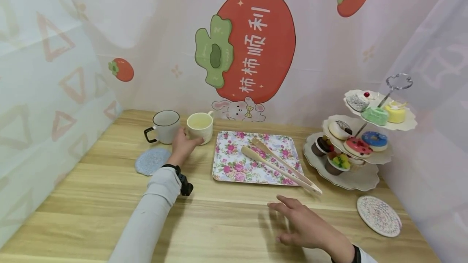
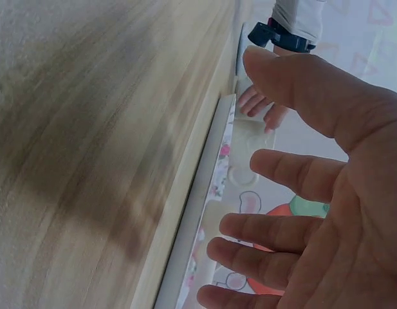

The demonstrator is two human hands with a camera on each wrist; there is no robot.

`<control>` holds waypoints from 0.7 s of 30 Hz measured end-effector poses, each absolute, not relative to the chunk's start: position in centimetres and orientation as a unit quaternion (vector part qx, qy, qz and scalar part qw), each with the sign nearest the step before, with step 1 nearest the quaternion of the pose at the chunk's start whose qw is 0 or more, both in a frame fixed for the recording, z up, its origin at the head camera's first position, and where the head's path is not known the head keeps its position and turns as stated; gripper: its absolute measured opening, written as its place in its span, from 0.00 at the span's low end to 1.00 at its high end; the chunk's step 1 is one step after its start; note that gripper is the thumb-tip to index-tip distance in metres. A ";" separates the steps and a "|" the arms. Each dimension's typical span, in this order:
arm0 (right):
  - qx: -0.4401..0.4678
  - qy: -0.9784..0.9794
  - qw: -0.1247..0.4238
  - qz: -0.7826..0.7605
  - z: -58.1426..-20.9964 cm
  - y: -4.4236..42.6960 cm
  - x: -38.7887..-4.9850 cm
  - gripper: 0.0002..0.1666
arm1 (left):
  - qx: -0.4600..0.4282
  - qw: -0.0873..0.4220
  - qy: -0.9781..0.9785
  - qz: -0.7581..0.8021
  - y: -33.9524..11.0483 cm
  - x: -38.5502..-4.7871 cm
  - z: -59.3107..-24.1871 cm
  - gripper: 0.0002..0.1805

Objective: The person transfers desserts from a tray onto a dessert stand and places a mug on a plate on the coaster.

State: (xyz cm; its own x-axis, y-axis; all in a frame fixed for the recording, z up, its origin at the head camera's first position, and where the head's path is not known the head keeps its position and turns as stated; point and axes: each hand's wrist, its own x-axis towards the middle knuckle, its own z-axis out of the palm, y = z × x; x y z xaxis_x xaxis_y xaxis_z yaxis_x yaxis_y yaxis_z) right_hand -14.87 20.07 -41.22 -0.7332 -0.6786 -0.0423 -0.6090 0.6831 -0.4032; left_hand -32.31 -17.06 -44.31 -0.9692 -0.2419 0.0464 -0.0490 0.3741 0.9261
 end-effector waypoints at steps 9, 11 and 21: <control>-0.363 0.909 0.085 -0.183 -41.1 20.2 -14.4 0.38 | 0.122 0.119 -0.802 -0.572 -16.3 -33.4 -44.2 0.50; -0.363 0.910 0.082 -0.182 -41.1 20.2 -14.3 0.38 | 0.123 0.118 -0.801 -0.574 -16.1 -33.8 -44.2 0.50; -0.361 0.911 0.079 -0.181 -41.4 20.5 -14.2 0.39 | 0.144 0.119 -0.793 -0.580 -15.3 -34.7 -43.6 0.53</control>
State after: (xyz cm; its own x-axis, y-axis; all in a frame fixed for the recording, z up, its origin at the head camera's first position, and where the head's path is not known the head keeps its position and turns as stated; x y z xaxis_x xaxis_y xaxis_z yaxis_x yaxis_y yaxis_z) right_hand -14.18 20.49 -41.43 -0.7264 -0.6872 -0.0129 -0.6300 0.6732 -0.3871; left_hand -34.73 -15.27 -43.60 -0.9303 -0.3661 0.0219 -0.0897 0.2851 0.9543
